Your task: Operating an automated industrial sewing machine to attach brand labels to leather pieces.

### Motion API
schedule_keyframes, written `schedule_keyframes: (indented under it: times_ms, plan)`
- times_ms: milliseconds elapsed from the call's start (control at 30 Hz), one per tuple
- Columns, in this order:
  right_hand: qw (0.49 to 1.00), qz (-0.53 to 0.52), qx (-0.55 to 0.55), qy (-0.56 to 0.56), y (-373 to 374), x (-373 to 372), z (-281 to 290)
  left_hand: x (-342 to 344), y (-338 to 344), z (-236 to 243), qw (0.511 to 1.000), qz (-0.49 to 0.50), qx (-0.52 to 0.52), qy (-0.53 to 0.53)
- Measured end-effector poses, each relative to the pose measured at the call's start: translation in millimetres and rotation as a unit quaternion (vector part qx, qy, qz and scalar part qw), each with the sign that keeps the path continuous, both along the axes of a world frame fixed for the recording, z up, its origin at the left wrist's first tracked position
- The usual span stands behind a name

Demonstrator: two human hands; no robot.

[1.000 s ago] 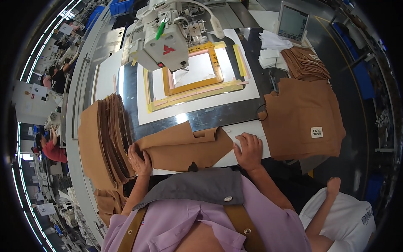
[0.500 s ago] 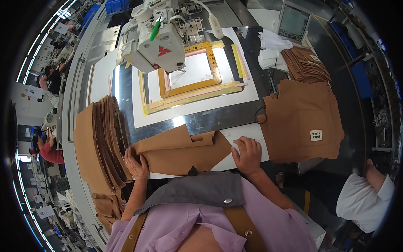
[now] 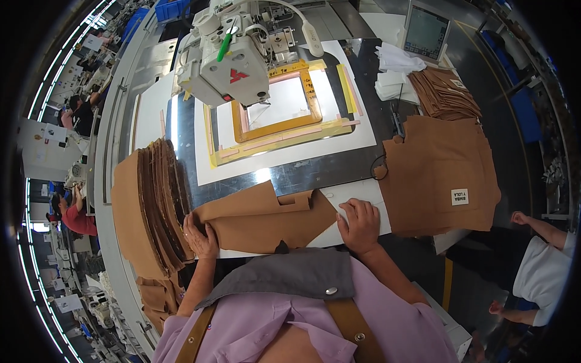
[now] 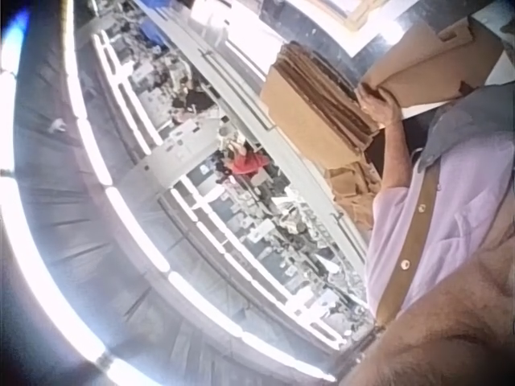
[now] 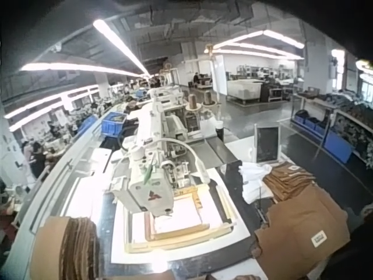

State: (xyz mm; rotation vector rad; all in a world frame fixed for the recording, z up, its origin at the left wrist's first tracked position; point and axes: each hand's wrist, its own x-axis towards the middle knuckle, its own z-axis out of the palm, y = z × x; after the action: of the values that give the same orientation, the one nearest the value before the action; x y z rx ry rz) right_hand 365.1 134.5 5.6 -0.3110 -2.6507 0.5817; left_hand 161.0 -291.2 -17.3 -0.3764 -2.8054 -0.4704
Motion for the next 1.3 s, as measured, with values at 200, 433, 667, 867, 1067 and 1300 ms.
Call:
schedule_keyframes:
  times_ms: [200,433,667,867,1067,1300]
  plan:
    - [1.0,-0.005,0.005,0.004,0,0,1,0,6,4,1.0,-0.006,-0.002,0.015]
    - [1.0,-0.006,0.004,0.007,-1,-2,2,4,-6,-1,1.0,-0.014,-0.004,0.009]
    - [1.0,-0.012,0.001,0.001,-2,0,2,0,-1,0,1.0,-0.016,0.002,0.022]
    - [0.999,-0.002,-0.03,-0.015,-1,-5,10,-2,4,2,0.998,-0.045,0.003,0.039]
    - [0.986,0.147,-0.072,-0.006,-7,-61,53,-23,9,9,0.936,0.035,0.332,-0.109]
    - [0.956,0.264,-0.127,0.034,-35,-144,46,-19,109,159,0.868,-0.19,0.385,-0.251]
